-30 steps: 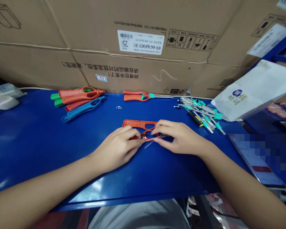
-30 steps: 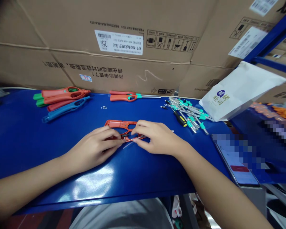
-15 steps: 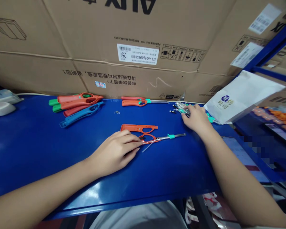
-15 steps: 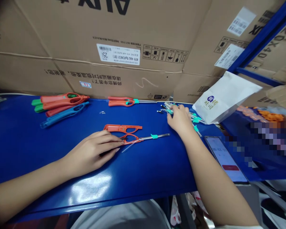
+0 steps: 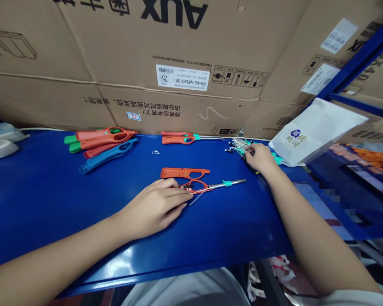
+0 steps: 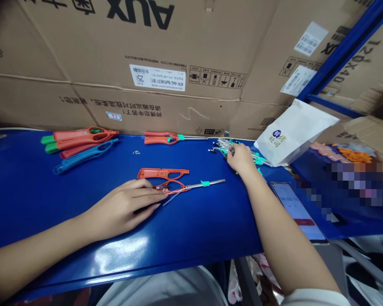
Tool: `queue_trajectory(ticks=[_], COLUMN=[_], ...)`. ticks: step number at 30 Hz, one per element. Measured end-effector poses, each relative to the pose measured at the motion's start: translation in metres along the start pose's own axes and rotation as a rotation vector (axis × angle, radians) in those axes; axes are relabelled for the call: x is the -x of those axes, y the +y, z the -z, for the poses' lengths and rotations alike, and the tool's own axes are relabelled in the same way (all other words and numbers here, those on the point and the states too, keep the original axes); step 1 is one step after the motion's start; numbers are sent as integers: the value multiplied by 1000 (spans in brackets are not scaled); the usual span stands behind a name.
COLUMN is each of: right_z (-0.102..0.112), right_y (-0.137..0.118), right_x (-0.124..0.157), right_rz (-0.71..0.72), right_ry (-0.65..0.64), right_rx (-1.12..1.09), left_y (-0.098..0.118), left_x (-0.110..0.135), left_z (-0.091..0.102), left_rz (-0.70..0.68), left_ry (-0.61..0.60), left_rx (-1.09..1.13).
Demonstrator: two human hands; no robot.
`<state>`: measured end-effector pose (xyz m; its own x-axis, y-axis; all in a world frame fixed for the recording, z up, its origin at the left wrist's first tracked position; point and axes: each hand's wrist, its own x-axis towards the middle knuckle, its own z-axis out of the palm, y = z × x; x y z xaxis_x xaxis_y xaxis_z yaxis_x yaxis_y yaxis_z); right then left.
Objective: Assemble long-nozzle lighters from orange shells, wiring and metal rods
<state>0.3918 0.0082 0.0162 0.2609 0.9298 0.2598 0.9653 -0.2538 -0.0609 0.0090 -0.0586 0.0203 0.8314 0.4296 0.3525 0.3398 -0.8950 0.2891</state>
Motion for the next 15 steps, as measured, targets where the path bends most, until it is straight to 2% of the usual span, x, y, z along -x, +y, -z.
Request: queue_trajectory(ticks=[9, 15], right_z=[-2, 1], right_y=[4, 1], right_x=[0, 0], right_rz=[-3, 32], right_ry=[40, 15], right_rx=[-25, -38], left_y=[-1, 0], left_x=[-1, -1], left_z=[1, 2], left_rz=[-18, -22], left_ry=[15, 25], left_rx=[-15, -25])
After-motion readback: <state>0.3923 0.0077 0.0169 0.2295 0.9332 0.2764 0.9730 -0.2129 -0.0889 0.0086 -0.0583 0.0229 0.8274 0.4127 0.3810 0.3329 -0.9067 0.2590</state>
